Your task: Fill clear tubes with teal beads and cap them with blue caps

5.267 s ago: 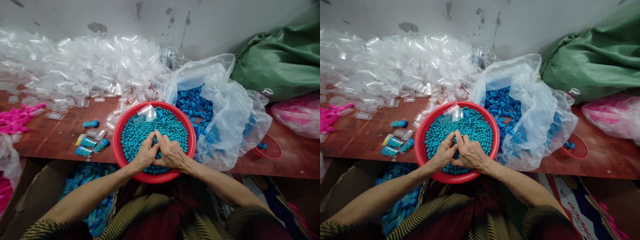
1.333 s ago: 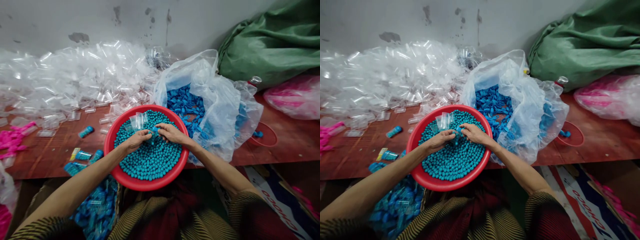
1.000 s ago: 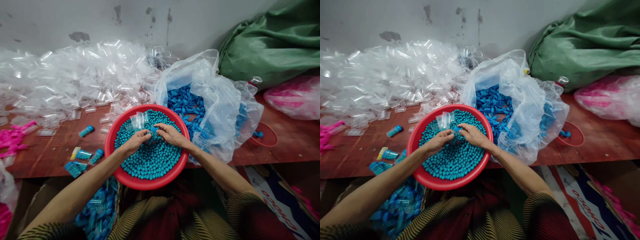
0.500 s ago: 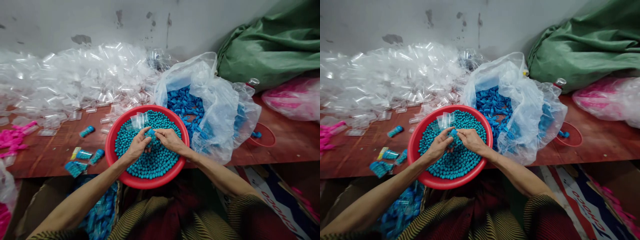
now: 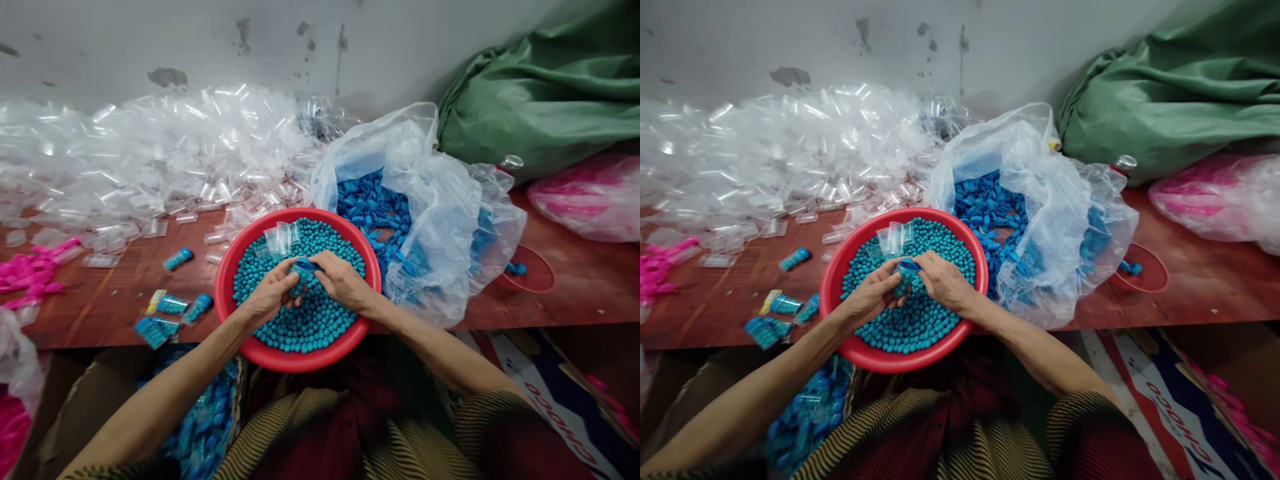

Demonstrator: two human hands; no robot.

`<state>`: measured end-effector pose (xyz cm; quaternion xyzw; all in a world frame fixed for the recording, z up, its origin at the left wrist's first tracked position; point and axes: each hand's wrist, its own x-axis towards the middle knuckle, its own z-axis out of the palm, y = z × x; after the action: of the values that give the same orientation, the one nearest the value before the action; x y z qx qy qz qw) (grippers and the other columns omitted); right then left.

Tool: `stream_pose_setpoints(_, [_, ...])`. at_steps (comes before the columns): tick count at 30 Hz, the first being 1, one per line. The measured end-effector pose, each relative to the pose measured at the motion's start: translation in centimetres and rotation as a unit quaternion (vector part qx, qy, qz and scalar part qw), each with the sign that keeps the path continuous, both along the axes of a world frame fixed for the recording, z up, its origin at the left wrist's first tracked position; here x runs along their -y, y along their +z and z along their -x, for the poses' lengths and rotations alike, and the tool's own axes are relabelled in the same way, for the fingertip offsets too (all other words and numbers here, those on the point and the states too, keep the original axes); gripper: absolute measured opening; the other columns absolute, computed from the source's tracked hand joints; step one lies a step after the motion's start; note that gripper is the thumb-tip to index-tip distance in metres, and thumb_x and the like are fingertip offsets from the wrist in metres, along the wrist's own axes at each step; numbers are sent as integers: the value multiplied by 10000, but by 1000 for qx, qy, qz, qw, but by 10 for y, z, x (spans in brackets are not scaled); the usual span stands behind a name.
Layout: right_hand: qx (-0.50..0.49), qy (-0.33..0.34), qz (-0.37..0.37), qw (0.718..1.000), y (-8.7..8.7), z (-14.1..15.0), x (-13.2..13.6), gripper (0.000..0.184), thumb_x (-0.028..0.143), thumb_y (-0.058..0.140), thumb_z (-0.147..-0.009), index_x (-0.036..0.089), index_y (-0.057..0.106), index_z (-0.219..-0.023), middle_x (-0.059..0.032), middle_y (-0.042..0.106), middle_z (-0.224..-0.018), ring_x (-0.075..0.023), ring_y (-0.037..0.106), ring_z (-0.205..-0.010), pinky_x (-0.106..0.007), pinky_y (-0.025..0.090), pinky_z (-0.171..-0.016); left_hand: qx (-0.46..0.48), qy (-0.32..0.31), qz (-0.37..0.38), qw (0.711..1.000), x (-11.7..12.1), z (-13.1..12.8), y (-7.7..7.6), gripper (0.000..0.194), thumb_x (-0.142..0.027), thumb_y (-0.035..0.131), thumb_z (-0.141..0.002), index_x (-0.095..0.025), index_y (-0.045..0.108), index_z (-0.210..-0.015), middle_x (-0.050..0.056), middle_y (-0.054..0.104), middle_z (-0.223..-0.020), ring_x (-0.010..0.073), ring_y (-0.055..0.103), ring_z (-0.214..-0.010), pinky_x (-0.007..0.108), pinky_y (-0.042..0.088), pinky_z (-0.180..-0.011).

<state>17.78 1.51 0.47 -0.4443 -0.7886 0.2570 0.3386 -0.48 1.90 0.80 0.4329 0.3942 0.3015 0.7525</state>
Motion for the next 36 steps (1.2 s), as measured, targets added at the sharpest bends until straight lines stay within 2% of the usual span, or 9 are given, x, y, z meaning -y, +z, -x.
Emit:
stream_pose_setpoints(3, [-56, 6, 67, 996, 5, 0, 6, 258, 165, 459, -875, 180, 612, -1081, -48, 653, -889, -158, 604, -822, -287, 468, -770, 3, -8, 5, 1000, 1, 2, -1, 595, -411, 652, -742, -207, 433, -1256, -2, 619, -695, 84, 562, -470, 149, 326, -368])
stream_pose_setpoints(6, [-119, -28, 137, 983, 7, 2, 9, 230, 199, 451, -888, 186, 657, -988, 10, 628, -683, -113, 576, -599, -237, 462, -634, -18, -10, -10, 1000, 3, 1, -1, 594, -410, 652, -742, -188, 434, -1248, -18, 597, -656, 73, 537, -448, 147, 318, -360])
stream_pose_setpoints(10, [-132, -66, 93, 985, 4, 4, 10, 162, 193, 526, -842, 187, 680, -894, -2, 666, -776, -120, 592, -708, -241, 448, -698, -37, 3, -36, 999, 7, -4, -1, 608, -414, 649, -742, -171, 419, -1250, -48, 547, -587, 69, 513, -424, 150, 304, -347])
stream_pose_setpoints(16, [-163, -83, 87, 979, -5, 7, 14, 142, 202, 548, -829, 187, 677, -889, -7, 677, -791, -125, 609, -725, -251, 463, -713, -35, 20, -41, 998, 12, -6, -1, 622, -422, 632, -752, -194, 401, -1283, -33, 579, -629, 69, 521, -428, 156, 291, -349])
stream_pose_setpoints(21, [-170, -26, 21, 985, -5, 5, 15, 155, 186, 533, -839, 194, 685, -871, -37, 683, -856, -144, 627, -831, -276, 481, -770, -41, 43, -66, 996, 13, -10, 1, 492, -388, 627, -755, -196, 459, -1176, -69, 518, -570, 46, 445, -377, 160, 269, -340])
stream_pose_setpoints(24, [-166, -3, 12, 986, -5, 2, 13, 157, 173, 533, -833, 190, 685, -866, -46, 683, -864, -146, 628, -825, -283, 485, -760, -48, 67, -77, 994, 15, -15, 3, 408, -366, 630, -743, -193, 480, -1080, -90, 472, -543, 33, 393, -352, 164, 269, -338])
stream_pose_setpoints(28, [-188, -11, 65, 980, -6, 2, 13, 123, 183, 558, -815, 193, 679, -827, -26, 678, -827, -137, 621, -790, -275, 478, -750, -68, 59, -78, 993, 16, -16, 3, 394, -367, 611, -751, -197, 464, -1075, -92, 471, -543, 41, 414, -344, 164, 259, -323])
stream_pose_setpoints(32, [-201, -28, 135, 970, -1, 0, 14, 173, 209, 596, -782, 186, 649, -945, -20, 651, -842, -131, 595, -771, -270, 479, -725, -67, 54, -74, 994, 14, -8, 3, 431, -405, 594, -766, -209, 431, -1113, -80, 501, -554, 64, 461, -359, 160, 279, -321])
stream_pose_setpoints(36, [-253, -3, 251, 934, 4, -6, 9, 241, 251, 618, -742, 173, 617, -971, -12, 621, -824, -113, 566, -671, -235, 488, -578, -64, 20, -71, 995, 13, 1, 5, 472, -451, 583, -770, -211, 393, -1128, -58, 543, -611, 88, 519, -402, 168, 325, -339])
